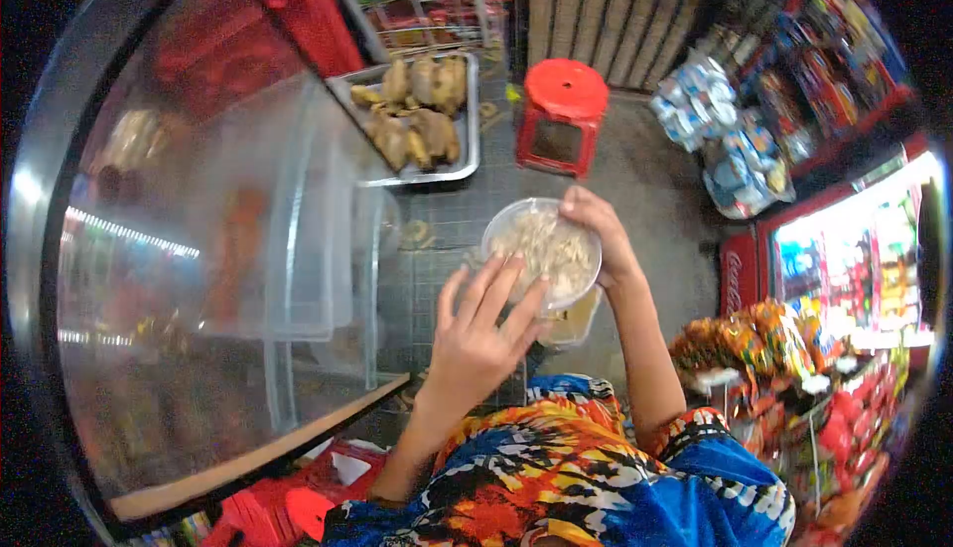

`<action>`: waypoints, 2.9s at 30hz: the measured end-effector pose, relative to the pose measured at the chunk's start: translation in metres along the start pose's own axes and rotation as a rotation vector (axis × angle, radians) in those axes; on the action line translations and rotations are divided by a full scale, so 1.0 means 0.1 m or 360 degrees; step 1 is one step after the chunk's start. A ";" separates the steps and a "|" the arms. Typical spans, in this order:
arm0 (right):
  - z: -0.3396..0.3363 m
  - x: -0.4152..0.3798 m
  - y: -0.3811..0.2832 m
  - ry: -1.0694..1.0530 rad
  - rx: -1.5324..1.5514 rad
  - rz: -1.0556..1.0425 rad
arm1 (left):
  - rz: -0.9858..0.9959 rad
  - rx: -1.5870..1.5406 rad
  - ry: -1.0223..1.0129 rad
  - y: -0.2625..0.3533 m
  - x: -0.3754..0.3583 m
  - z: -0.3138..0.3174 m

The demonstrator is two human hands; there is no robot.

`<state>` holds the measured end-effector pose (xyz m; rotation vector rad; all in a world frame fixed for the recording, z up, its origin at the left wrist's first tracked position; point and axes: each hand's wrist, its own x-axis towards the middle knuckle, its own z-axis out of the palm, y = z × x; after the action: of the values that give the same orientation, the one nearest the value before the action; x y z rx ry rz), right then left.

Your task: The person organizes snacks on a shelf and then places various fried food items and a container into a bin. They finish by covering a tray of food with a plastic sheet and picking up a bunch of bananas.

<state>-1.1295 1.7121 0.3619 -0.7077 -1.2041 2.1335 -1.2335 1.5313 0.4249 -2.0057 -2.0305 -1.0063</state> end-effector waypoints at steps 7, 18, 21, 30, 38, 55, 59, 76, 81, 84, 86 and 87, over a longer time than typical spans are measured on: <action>-0.02 -0.72 -0.04 0.0101 0.0914 0.0203 | 0.0434 -0.0282 -0.0017 0.10 -0.13 0.34; 0.03 -1.08 0.17 -0.0152 0.1701 -0.0240 | 0.0637 -0.0324 0.0051 0.37 -0.04 0.60; 0.07 -1.06 0.20 0.0126 0.1545 -0.0326 | 0.0637 -0.0560 0.0149 0.29 -0.02 0.73; 0.12 -0.97 0.26 0.0336 0.1444 -0.0439 | 0.0792 -0.0194 0.0165 0.31 0.10 0.76; 0.16 -0.94 0.43 0.0542 0.1326 -0.0393 | 0.0833 -0.0125 0.0329 0.20 0.16 0.83; 0.15 -0.97 0.43 0.0418 0.1550 -0.0360 | 0.0722 -0.0319 0.0306 0.24 0.24 0.72; 0.07 -0.96 0.48 0.0363 0.1621 -0.0375 | 0.0568 -0.0323 0.0242 0.36 0.22 0.71; -0.13 -0.99 0.52 0.0371 0.1174 -0.0495 | 0.0415 -0.0487 -0.0129 0.42 0.22 0.63; -0.24 -0.97 0.59 0.0270 0.1203 -0.0428 | 0.0510 -0.0386 -0.0324 0.35 0.25 0.60; -0.28 -0.95 0.66 0.0244 0.1282 -0.0360 | 0.0543 -0.0342 -0.0343 0.32 0.26 0.61; -0.31 -0.92 0.71 0.0235 0.1332 -0.0317 | 0.0551 -0.0335 -0.0344 0.31 0.27 0.63; -0.32 -0.90 0.73 0.0250 0.1361 -0.0311 | 0.0562 -0.0289 -0.0282 0.32 0.26 0.66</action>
<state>-1.0620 1.6362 0.2977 -0.3342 -0.1934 2.0989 -1.1830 1.5848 0.3995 -2.5128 -1.6172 -0.9956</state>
